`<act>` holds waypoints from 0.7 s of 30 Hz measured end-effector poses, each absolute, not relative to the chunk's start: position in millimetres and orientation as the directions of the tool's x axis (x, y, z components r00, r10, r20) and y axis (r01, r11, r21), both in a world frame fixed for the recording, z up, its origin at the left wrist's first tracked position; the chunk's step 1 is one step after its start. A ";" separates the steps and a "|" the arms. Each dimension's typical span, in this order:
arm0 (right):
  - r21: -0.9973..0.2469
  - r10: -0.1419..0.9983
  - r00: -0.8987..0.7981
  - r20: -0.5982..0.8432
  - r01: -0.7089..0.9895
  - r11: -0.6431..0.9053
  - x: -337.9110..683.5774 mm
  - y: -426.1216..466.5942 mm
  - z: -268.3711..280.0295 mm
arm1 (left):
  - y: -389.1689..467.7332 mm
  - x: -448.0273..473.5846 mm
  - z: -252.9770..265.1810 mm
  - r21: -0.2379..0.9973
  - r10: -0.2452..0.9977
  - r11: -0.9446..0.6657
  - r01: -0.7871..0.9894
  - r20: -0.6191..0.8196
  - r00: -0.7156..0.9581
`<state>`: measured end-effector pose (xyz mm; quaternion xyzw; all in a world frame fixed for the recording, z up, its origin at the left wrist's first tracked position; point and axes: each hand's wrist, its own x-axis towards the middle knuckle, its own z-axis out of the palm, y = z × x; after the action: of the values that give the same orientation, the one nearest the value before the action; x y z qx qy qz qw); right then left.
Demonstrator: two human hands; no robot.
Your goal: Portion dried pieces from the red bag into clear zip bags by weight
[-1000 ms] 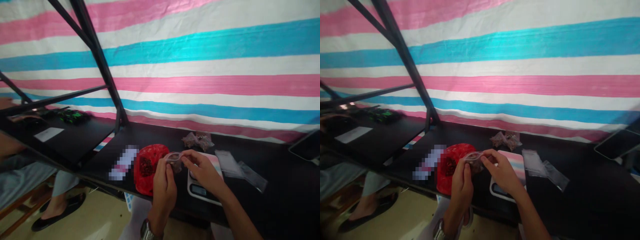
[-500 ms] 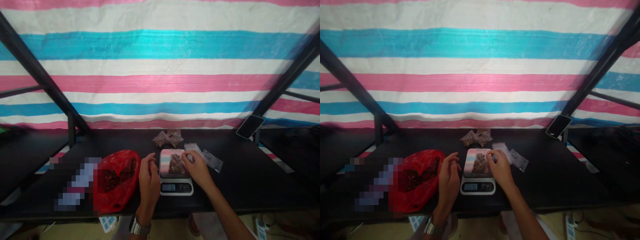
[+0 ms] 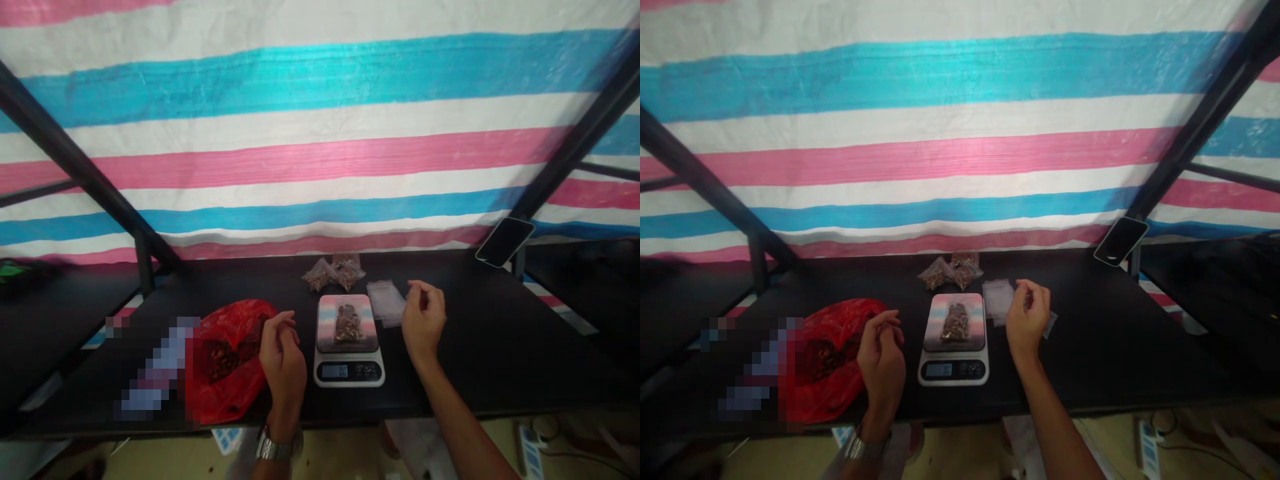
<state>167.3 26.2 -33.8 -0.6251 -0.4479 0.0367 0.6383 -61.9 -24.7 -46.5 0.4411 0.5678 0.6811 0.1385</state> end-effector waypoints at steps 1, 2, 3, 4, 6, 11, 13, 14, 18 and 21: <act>-0.835 0.606 0.601 0.522 0.506 0.216 166.5 27.9 -34.7 | -24.3 -62.7 -45.0 0.897 0.683 -0.320 0.306 0.442 -0.582; -0.837 0.615 0.596 0.517 0.502 0.217 165.4 29.9 -36.0 | -23.7 -63.7 -44.0 0.897 0.677 -0.323 0.303 0.443 -0.589; -0.837 0.635 0.578 0.512 0.501 0.220 164.1 32.2 -37.6 | -23.0 -64.7 -43.5 0.896 0.671 -0.325 0.303 0.444 -0.594; -0.837 0.667 0.548 0.505 0.500 0.222 162.8 34.6 -39.4 | -22.3 -65.8 -43.4 0.895 0.668 -0.325 0.305 0.446 -0.596; -0.833 0.746 0.462 0.479 0.508 0.220 160.5 38.6 -43.0 | -21.4 -67.8 -43.6 0.894 0.666 -0.322 0.312 0.448 -0.596; -0.806 0.836 0.334 0.435 0.558 0.196 158.9 40.8 -47.5 | -22.8 -70.7 -41.8 0.887 0.667 -0.326 0.327 0.461 -0.586; -0.803 0.840 0.328 0.433 0.564 0.194 159.7 40.3 -47.7 | -24.1 -71.2 -40.6 0.885 0.663 -0.324 0.333 0.464 -0.587; -0.803 0.840 0.329 0.431 0.565 0.191 160.2 40.1 -47.9 | -24.6 -71.4 -40.5 0.887 0.664 -0.322 0.332 0.462 -0.588; -0.805 0.857 0.311 0.411 0.565 0.181 160.6 41.0 -50.9 | -26.1 -73.5 -42.9 0.889 0.667 -0.325 0.323 0.457 -0.588; -0.800 0.874 0.259 0.412 0.562 0.211 158.9 42.2 -54.6 | -26.4 -75.7 -45.5 0.889 0.675 -0.325 0.322 0.457 -0.579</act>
<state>158.9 42.2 -54.6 -0.6092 -0.5891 0.1533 0.5082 -75.7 -26.4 -45.5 0.4402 0.5664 0.6847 0.1287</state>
